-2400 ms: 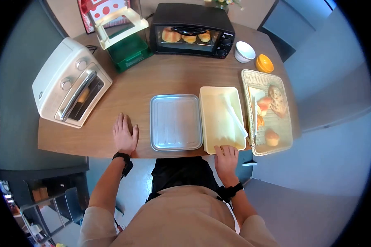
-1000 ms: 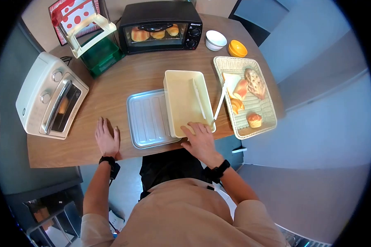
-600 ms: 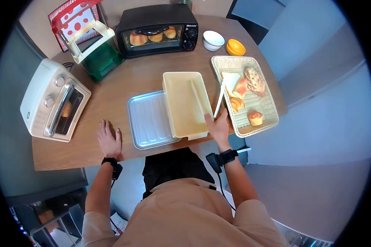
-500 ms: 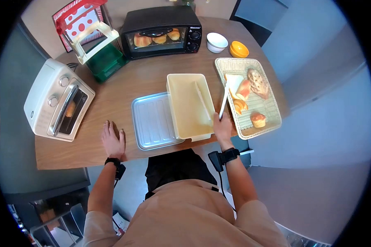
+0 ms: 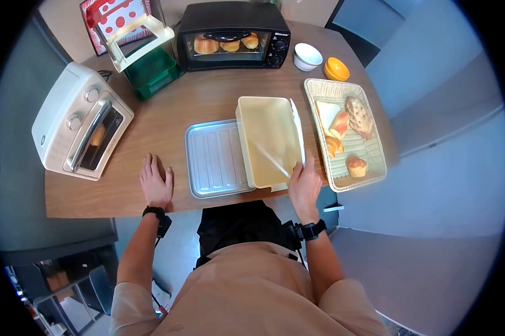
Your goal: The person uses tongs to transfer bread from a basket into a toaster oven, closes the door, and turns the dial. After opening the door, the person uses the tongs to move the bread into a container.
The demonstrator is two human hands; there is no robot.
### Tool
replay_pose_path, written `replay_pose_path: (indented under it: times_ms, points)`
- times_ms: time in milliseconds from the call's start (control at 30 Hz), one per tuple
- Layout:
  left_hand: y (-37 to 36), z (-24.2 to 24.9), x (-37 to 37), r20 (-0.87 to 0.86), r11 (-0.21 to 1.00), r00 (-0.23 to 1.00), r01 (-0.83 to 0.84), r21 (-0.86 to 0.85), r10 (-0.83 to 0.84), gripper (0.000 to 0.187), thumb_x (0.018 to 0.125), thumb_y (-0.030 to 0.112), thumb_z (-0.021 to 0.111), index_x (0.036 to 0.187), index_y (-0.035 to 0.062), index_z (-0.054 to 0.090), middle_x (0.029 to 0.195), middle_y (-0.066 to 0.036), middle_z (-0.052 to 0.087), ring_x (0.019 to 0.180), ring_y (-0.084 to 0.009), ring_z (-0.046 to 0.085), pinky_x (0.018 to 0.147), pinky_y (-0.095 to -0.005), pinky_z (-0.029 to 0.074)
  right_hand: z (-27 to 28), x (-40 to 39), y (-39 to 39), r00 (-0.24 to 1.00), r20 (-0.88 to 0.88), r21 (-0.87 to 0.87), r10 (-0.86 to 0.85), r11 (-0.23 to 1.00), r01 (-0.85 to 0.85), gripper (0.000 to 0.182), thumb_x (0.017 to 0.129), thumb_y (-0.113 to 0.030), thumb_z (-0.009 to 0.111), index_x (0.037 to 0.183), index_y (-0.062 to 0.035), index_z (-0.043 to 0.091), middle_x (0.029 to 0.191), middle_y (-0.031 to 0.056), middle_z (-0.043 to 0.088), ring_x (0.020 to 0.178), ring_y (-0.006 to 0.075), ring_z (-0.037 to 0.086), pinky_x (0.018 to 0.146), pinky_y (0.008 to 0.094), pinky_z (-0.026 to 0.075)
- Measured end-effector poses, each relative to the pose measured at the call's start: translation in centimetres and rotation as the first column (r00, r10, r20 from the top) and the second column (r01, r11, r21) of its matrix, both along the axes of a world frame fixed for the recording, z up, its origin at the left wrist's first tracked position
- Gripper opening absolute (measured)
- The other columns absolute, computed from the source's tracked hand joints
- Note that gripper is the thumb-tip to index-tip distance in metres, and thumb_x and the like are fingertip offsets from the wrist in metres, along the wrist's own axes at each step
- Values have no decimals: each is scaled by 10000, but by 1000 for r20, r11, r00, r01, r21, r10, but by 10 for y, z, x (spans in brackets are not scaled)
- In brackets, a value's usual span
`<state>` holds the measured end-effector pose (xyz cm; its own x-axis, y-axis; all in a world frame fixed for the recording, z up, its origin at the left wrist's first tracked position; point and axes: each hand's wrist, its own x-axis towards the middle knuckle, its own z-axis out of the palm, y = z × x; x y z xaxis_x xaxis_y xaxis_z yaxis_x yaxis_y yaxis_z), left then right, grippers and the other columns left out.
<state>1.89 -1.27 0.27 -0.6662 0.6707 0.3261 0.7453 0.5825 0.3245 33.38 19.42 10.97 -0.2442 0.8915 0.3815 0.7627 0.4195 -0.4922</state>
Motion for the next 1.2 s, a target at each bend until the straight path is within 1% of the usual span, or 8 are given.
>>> replay_pose_path:
  times_ms: [233,367,433,667,733,867,933,1200]
  points:
    - [1,0,-2,6,1000,1000,-1,6,1,589,931,326,561,1399,-15,449,1492,-217,410,1402,-383,354,1149,-495,274,-2,11,18,995,-89,-459,42,885,-79,456,922,-280,634,1261,20,579,771,221,686,749,352,704,678,444,538]
    - [-3,3,0,8,1000,1000,-23,-16,23,588,928,319,561,1401,-13,449,1499,-216,405,1409,-381,346,1155,-490,268,5,4,16,990,21,-363,141,923,-124,617,867,-399,693,1292,29,563,954,208,710,824,329,714,723,421,548]
    - [1,6,0,35,1000,999,-11,-18,12,613,915,341,566,1400,-15,447,1496,-227,403,1406,-378,347,1158,-498,259,3,10,12,949,223,-258,222,953,-162,751,794,-467,750,1311,40,552,1126,219,674,903,331,705,753,418,552]
    - [2,7,0,41,1000,999,-11,-6,11,598,930,336,547,1406,-10,444,1509,-220,393,1420,-379,332,1163,-482,254,27,20,-24,876,367,-366,314,914,-174,728,675,-418,853,1264,-62,618,1221,243,604,947,369,684,773,430,554]
    - [0,5,0,33,1000,999,-6,1,6,604,929,343,546,1408,-9,441,1510,-223,390,1422,-380,330,1163,-483,253,23,26,-29,840,453,-176,299,954,-244,662,634,-341,889,1205,-106,651,1308,208,536,924,351,687,761,425,556]
    - [1,5,-1,31,1000,1000,-1,11,1,603,928,346,547,1406,-8,443,1510,-223,390,1419,-384,333,1162,-484,255,10,34,-24,846,431,-102,313,949,-298,594,626,-276,896,1147,-108,666,1362,171,486,914,325,687,735,413,559]
    - [0,7,0,47,1000,999,-13,-11,14,600,927,343,548,1404,-6,445,1510,-224,389,1419,-384,333,1162,-484,256,-2,36,-19,910,272,-280,312,931,-235,485,663,-227,875,1083,-92,673,1319,164,526,859,307,695,714,409,558]
    - [5,4,0,15,1000,1000,-13,10,13,585,920,344,558,1374,-13,470,1480,-225,425,1402,-374,356,1154,-494,263,4,20,-27,873,222,-189,434,898,-398,310,739,-145,821,996,-63,668,1260,148,596,662,234,706,634,381,545]
